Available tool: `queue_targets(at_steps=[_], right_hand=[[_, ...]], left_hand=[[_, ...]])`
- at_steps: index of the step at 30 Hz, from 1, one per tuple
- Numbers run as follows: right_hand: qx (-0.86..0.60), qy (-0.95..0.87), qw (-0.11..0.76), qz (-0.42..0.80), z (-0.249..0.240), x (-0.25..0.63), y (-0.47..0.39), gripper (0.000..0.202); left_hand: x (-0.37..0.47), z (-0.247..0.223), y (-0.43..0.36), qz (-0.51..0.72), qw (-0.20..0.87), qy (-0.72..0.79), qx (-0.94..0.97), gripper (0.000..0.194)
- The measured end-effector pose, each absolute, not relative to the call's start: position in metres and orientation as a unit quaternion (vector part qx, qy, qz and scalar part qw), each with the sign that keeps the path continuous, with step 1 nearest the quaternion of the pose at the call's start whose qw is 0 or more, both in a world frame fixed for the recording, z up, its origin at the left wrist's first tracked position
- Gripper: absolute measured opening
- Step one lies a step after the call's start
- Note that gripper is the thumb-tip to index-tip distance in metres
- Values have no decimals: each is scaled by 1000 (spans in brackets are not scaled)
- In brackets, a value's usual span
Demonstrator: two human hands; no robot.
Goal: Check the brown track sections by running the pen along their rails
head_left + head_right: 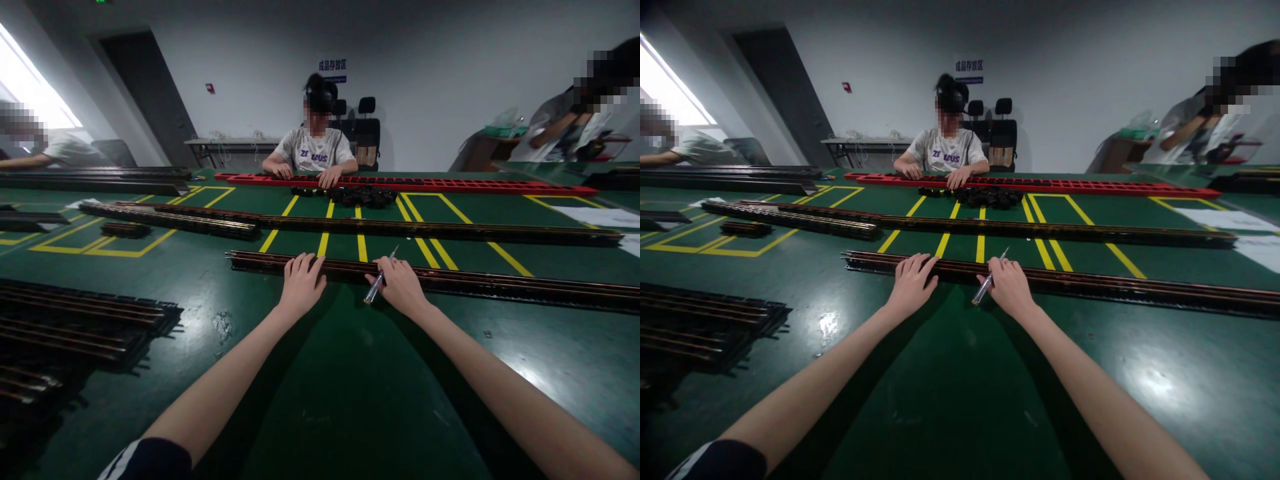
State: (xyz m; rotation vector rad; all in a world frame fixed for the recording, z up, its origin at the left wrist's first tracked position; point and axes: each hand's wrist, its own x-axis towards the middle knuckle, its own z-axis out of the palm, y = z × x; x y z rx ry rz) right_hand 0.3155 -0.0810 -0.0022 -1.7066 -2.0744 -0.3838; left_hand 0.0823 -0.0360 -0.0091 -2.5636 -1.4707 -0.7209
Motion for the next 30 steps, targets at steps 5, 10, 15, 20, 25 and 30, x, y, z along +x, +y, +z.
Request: queue_targets(at_steps=[5,10,15,20,25,30], right_hand=[[-624,-740,208,-139,-2,315,-79,30],[-627,-736,212,-140,-3,313,-80,21],[-628,-726,235,-153,-2,310,-82,21],[-611,-730,252,-175,-3,311,-84,23],[-616,-719,289,-140,-6,319,-85,31],[-622,-702,335,-89,-5,324,-86,24]], left_hand=[[73,-2,-27,-341,6,-556,-758,37],[38,7,-3,-409,-3,-703,-582,35],[0,7,16,-456,-58,-786,-414,39],[-19,4,24,-434,-122,-764,-461,42],[-18,0,25,-410,-147,-721,-540,35],[-14,1,21,-384,-159,-699,-583,32]])
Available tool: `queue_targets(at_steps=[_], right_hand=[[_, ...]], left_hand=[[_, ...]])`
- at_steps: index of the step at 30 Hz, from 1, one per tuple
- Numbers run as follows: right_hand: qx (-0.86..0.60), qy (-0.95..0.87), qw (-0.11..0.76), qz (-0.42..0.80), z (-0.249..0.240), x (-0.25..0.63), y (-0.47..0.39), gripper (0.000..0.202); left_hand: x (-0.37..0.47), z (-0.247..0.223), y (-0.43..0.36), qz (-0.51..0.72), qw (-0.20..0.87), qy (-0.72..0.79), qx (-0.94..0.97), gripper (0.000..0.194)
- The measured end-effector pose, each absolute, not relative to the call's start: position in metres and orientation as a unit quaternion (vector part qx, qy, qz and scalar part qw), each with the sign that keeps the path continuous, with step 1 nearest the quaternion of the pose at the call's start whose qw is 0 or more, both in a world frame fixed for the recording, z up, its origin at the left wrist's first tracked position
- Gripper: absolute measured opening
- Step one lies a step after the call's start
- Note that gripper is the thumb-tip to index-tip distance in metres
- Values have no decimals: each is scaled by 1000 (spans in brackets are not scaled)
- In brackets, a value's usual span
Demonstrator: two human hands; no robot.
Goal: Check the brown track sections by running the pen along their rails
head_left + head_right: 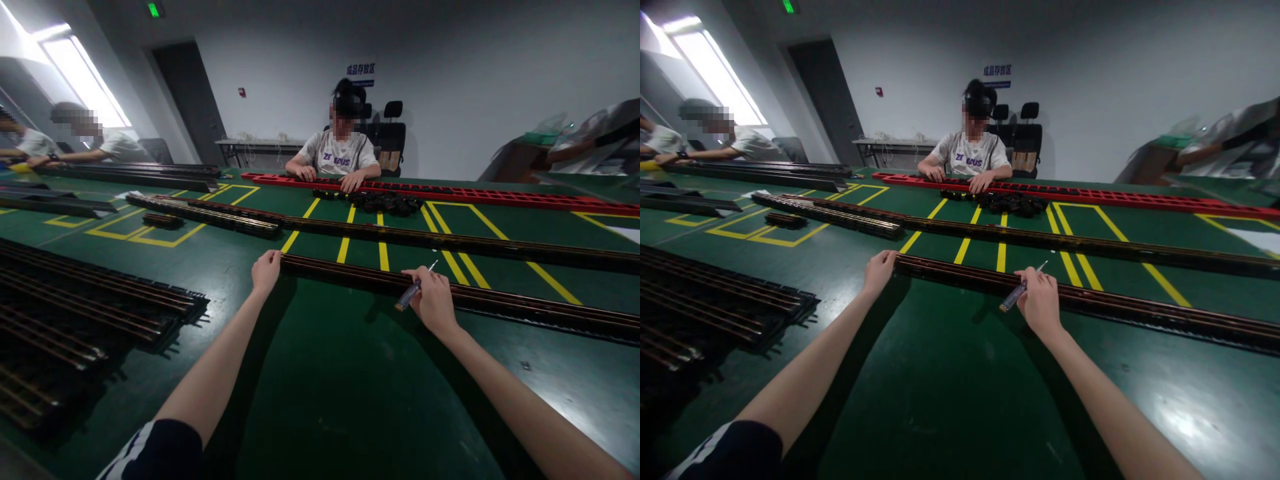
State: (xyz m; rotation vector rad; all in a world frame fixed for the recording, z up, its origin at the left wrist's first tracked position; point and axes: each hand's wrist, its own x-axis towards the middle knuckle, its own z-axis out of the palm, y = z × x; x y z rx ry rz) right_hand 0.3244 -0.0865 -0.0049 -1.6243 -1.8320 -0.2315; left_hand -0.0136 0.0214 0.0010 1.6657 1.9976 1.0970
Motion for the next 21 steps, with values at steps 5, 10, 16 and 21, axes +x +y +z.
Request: queue_targets(at_steps=[5,10,16,21], right_hand=[[-624,-684,373,-65,-2,324,-88,21],[-622,-668,406,-50,-1,321,-87,11],[-605,-674,411,-105,0,318,-86,14],[-587,-656,464,-95,5,289,-84,35]], left_hand=[[-18,0,22,386,166,692,587,31],[-24,-2,22,398,198,658,608,30],[-22,-2,23,418,249,619,617,29],[-19,-8,28,434,295,599,604,29]])
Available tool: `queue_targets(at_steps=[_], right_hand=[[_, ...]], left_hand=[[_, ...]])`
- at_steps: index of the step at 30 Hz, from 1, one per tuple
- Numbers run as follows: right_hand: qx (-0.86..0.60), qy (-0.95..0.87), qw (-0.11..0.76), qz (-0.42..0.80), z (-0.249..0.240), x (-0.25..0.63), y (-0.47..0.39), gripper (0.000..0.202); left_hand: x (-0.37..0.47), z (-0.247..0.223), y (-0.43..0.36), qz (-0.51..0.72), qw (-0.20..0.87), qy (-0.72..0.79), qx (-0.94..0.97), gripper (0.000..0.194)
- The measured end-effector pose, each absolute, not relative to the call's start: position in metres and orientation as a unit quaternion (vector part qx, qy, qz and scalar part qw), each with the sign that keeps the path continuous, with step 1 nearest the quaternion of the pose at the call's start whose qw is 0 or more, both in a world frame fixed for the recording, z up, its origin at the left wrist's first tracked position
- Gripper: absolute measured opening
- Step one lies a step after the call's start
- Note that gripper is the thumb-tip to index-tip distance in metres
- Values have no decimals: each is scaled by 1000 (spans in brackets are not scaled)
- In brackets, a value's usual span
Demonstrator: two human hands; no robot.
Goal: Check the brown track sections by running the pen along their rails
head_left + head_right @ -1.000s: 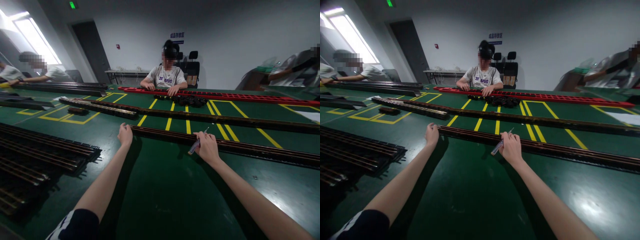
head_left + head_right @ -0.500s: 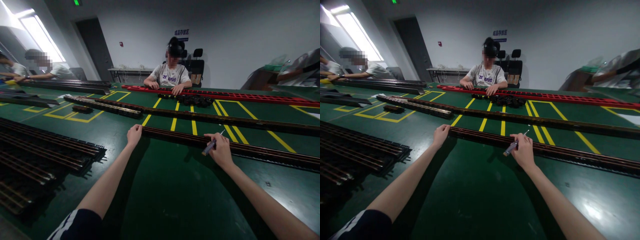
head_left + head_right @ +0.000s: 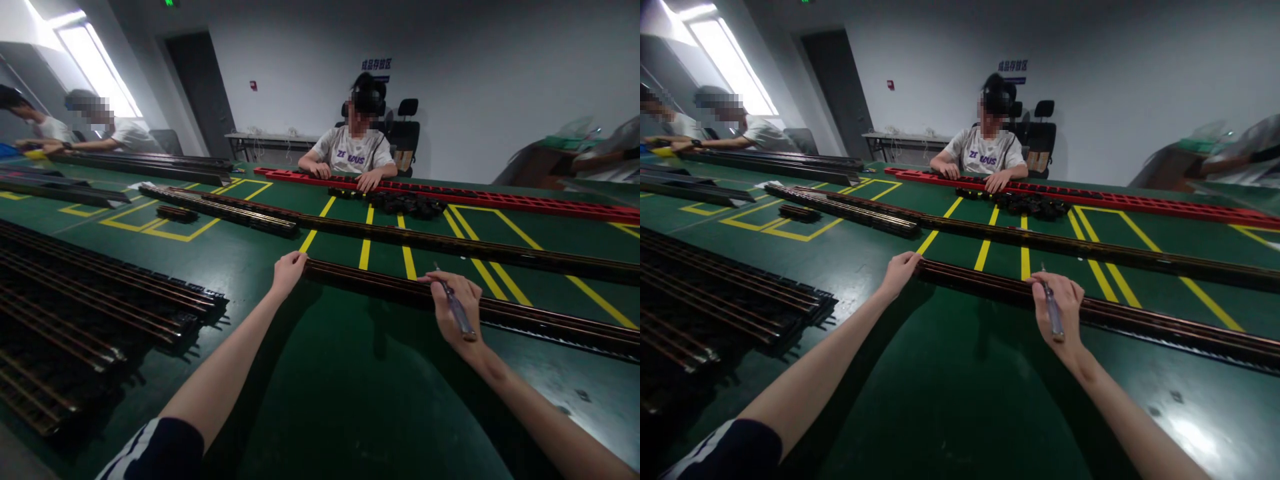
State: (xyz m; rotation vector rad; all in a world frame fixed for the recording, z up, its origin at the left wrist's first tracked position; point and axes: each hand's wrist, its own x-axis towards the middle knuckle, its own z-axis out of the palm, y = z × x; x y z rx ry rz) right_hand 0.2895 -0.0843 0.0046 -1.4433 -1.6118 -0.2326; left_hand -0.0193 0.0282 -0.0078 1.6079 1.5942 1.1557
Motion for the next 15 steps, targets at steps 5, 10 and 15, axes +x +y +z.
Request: queue_targets(at_steps=[5,10,15], right_hand=[[-562,-641,517,79,24,238,-71,45],[-441,-620,585,282,39,189,-43,52],[-398,-592,581,392,29,150,-17,51]], left_hand=[[-18,-9,30,455,316,590,587,28],[-18,-8,31,444,305,594,597,32],[-18,-6,35,421,284,615,603,30]])
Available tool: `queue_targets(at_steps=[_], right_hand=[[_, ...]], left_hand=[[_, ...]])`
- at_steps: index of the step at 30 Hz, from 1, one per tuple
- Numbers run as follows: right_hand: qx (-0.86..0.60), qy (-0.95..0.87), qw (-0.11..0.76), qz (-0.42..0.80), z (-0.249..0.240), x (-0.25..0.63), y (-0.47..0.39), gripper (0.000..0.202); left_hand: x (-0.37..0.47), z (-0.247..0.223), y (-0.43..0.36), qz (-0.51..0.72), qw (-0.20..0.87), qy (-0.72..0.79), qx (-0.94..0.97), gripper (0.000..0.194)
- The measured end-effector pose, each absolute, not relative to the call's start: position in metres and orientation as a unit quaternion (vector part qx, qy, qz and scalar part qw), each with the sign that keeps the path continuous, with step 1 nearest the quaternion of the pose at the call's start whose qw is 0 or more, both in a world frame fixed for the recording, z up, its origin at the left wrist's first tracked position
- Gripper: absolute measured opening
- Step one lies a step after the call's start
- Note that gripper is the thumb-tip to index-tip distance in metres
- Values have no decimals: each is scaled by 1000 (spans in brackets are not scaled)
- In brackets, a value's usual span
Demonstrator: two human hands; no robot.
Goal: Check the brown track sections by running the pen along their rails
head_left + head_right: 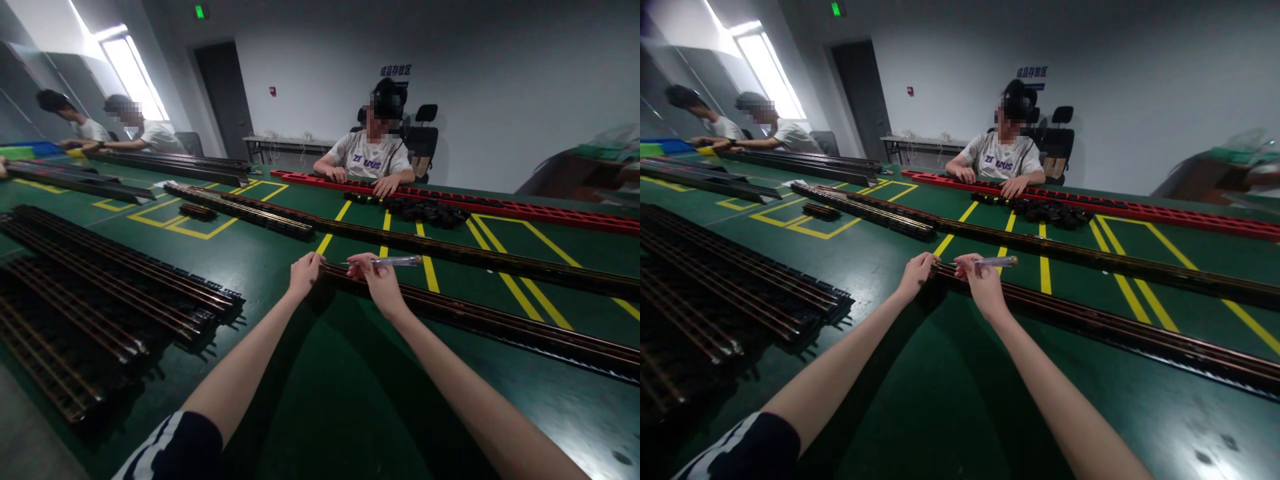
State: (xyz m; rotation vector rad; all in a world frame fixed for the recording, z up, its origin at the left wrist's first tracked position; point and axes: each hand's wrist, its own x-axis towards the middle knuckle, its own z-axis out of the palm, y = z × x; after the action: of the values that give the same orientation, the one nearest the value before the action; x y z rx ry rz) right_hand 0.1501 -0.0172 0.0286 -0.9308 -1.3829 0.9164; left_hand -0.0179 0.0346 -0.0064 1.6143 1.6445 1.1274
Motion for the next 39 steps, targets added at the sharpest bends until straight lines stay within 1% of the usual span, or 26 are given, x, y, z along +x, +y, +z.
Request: queue_targets(at_steps=[2,4,10,17,22,26,30,39], right_hand=[[-406,-590,555,423,22,139,-12,50],[-414,-593,540,430,17,131,-11,49],[-416,-601,553,399,5,123,-19,42],[-417,-575,569,413,1,125,-21,36],[-444,-597,533,403,3,124,-23,30],[-458,-615,512,387,4,125,-24,30],[-456,-614,525,373,4,124,-24,33],[-488,-600,552,312,6,125,-28,33]], left_hand=[[-18,-5,35,413,271,617,613,31],[-18,-3,34,390,247,619,635,33],[-16,2,31,340,222,637,656,36],[-14,9,25,313,220,645,661,38],[-14,6,26,309,210,643,669,38],[-13,6,26,310,206,645,667,39],[-12,9,23,311,207,648,663,38],[-12,8,24,320,215,648,657,37]])
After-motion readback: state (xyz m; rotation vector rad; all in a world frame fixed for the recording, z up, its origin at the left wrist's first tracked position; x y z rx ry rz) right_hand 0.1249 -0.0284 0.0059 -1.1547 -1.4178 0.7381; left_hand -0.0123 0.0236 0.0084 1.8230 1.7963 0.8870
